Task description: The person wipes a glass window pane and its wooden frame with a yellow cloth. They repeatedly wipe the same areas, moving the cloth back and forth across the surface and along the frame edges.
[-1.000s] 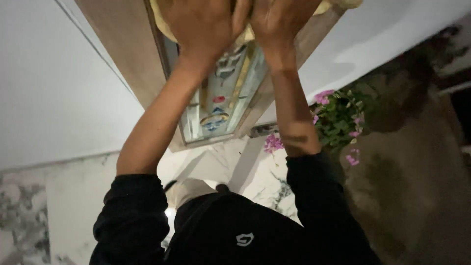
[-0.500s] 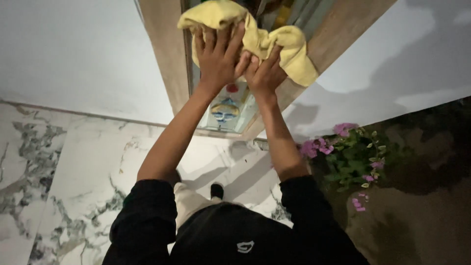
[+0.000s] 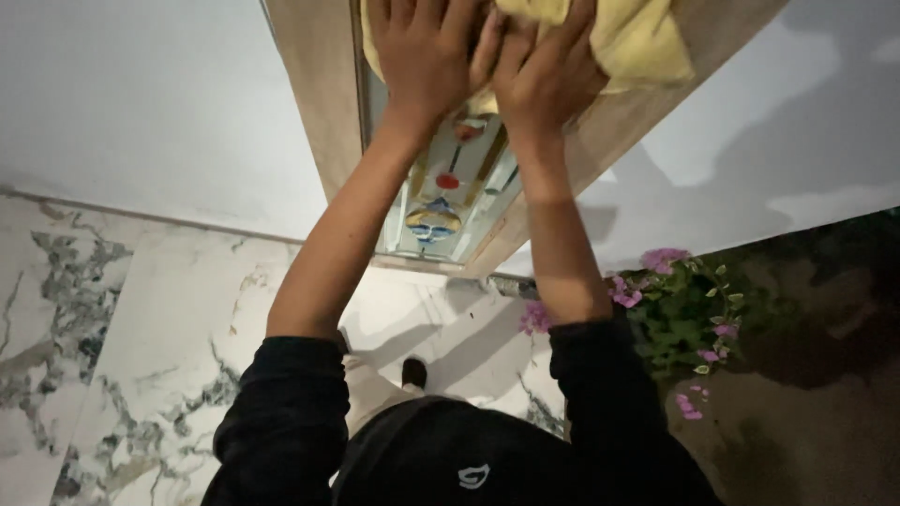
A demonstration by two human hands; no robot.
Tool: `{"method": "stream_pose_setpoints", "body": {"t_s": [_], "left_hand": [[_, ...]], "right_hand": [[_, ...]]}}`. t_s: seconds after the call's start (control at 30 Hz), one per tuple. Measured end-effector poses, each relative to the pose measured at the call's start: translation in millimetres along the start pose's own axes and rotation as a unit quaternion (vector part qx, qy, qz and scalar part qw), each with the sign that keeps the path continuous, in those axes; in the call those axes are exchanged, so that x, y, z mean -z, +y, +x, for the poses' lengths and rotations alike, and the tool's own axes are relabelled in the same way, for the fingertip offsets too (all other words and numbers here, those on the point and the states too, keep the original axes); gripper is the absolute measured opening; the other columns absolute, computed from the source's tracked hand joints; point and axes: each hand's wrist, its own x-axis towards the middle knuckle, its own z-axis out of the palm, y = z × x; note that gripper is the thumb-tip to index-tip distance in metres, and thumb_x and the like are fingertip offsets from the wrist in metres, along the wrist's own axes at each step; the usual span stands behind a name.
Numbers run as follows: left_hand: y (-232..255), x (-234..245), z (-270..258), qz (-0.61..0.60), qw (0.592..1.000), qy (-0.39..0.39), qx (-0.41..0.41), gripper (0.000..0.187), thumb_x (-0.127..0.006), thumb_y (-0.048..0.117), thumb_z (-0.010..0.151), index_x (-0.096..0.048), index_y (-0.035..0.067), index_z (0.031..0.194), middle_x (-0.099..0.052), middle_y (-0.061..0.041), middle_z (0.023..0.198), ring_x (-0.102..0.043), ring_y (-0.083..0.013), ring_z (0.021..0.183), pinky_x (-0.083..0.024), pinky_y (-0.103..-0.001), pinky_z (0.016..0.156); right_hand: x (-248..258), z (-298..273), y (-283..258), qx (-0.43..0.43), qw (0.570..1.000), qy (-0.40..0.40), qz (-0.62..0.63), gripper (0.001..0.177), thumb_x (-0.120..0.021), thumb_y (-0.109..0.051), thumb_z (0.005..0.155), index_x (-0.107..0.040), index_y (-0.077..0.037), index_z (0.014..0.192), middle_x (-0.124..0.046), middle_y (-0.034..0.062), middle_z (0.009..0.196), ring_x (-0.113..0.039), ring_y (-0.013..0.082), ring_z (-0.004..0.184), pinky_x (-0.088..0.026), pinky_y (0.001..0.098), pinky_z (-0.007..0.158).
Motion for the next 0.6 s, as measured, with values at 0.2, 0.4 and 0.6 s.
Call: {"method": "stream_pose_setpoints", "body": {"t_s": [0.2, 0.4, 0.6], "left_hand": [[-3, 6, -93, 0.045, 0.995, -0.084, 0.009, 0.056, -0.066, 0.045, 0.104, -0.05, 0.021, 0.152, -0.051, -0.013, 0.148, -0.044, -0.0405, 0.137, -0.027, -0.061, 0.115], [4, 5, -197, 0.03, 0.99, -0.134, 0.033, 0.062, -0.062, 0.049, 0.103, -0.048, 0.022, 0.157, -0.044, -0.015, 0.15, -0.04, -0.0434, 0.135, -0.026, -0.066, 0.113], [-13, 37, -147, -0.011, 0.988, -0.153, -0.031, 0.059, -0.07, 0.042, 0.104, -0.051, 0.019, 0.155, -0.048, -0.017, 0.152, -0.043, -0.0431, 0.138, -0.032, -0.06, 0.112]], "right_hand": [[-32, -108, 10, -0.034, 0.997, -0.035, 0.062, 0.069, -0.056, -0.037, 0.107, -0.029, 0.004, 0.155, -0.052, 0.0259, 0.147, -0.052, 0.0476, 0.136, -0.037, 0.0567, 0.119], [-49, -198, 21, 0.047, 0.998, -0.012, 0.027, 0.066, -0.061, -0.034, 0.101, -0.036, 0.001, 0.151, -0.053, 0.0284, 0.14, -0.051, 0.0509, 0.13, -0.037, 0.0598, 0.114], [-22, -161, 33, 0.039, 0.984, -0.078, 0.154, 0.072, -0.078, -0.029, 0.102, -0.036, -0.006, 0.156, -0.061, 0.0164, 0.142, -0.061, 0.0438, 0.131, -0.049, 0.0538, 0.112]]}}
